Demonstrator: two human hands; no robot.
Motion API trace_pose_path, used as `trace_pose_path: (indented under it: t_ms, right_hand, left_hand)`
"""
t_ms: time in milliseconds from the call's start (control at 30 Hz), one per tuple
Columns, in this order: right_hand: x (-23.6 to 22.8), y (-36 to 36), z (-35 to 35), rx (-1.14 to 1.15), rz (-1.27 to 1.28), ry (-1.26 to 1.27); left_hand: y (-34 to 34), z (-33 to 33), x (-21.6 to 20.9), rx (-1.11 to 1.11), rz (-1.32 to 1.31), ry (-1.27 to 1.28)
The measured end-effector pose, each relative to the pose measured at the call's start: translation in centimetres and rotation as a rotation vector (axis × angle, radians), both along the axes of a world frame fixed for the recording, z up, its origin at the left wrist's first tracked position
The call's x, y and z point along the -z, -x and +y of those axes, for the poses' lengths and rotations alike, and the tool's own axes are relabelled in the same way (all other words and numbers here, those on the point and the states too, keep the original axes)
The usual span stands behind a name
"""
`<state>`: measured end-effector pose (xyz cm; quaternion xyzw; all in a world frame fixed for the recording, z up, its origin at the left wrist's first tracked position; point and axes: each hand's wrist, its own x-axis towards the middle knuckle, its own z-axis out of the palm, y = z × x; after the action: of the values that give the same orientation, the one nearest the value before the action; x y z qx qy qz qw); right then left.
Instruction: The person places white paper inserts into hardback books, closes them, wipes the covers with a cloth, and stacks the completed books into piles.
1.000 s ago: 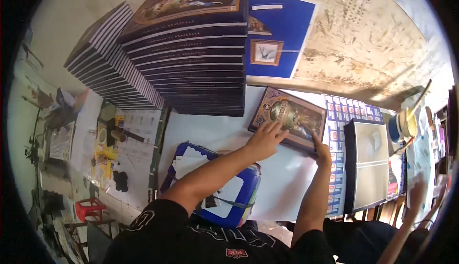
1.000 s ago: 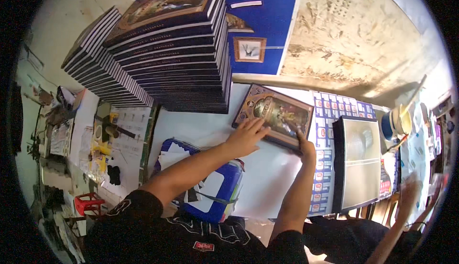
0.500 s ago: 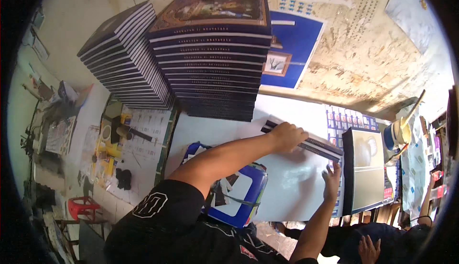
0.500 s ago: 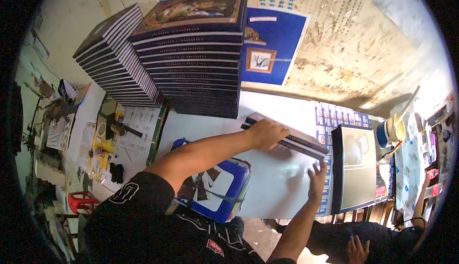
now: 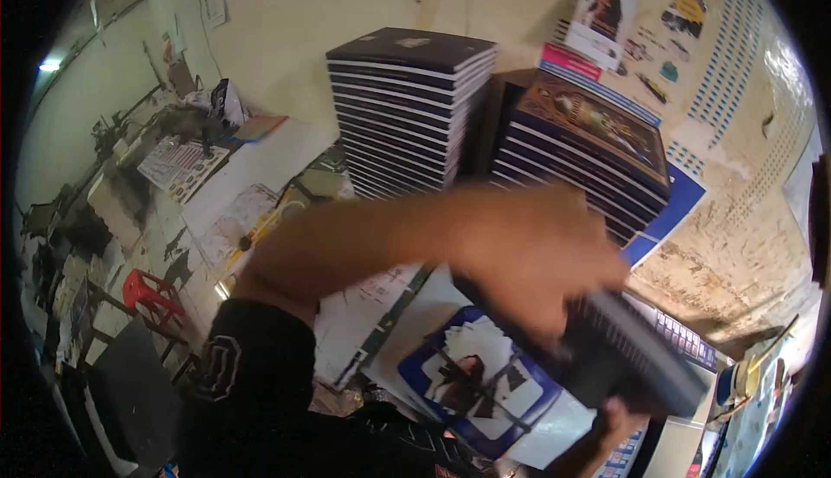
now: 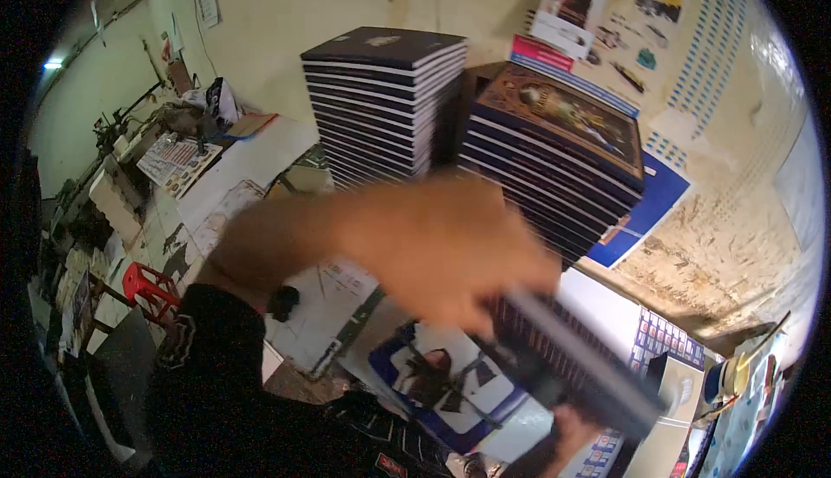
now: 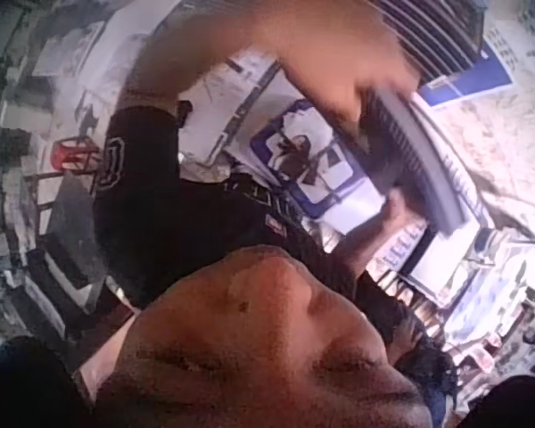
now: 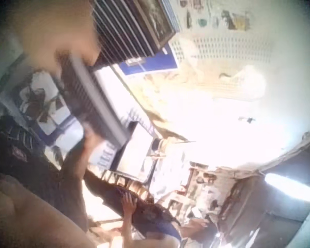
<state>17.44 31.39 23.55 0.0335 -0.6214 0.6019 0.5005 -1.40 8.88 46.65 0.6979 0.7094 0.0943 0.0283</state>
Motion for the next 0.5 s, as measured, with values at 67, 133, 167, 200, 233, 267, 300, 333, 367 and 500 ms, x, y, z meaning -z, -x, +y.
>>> trace_pose_path:
  t_ms: [67, 133, 167, 200, 233, 267, 300, 333, 367, 500]
  right_hand:
    - [-3.1, 6.0, -2.8, -0.068, -0.123, 0.142]
    - [-10.0, 14.7, -12.5, -0.142, -0.185, 0.322]
    - [-11.4, 18.5, -14.3, -0.070, -0.185, 0.338]
    - [-15.6, 20.4, -16.7, -0.232, -0.122, 0.300]
    - [-18.2, 22.9, -17.8, -0.319, -0.145, 0.274]
    - [-20.5, 25.6, -18.5, -0.409, -0.168, 0.249]
    - [-22.3, 29.0, -18.6, -0.442, -0.213, 0.264]
    - [-24.0, 31.9, -19.0, -0.478, -0.258, 0.280]
    - [-25.4, 34.2, -20.5, -0.525, -0.349, 0.303]
    - [-27.5, 43.9, -23.3, -0.288, -0.596, 0.168]
  left_hand:
    - [3.8, -4.6, -4.3, -0.101, 0.074, -0.073]
    - [7.1, -12.3, -6.7, -0.467, 0.518, -0.417]
    - [9.4, -15.7, -7.7, -0.407, 0.811, -0.554]
    - [9.2, -17.6, -8.3, -0.473, 0.957, -0.561]
    - [10.9, -19.8, -7.5, -0.507, 0.926, -0.744]
    - [13.6, -21.6, -5.7, -0.540, 0.889, -0.923]
    - [15.2, -22.7, -4.0, -0.593, 0.861, -0.916]
    - [16.7, -23.6, -2.5, -0.647, 0.834, -0.906]
    - [18.8, -24.8, -1.0, -0.675, 0.751, -0.821]
    - [25.3, -26.8, 3.5, -0.805, 0.617, -0.695]
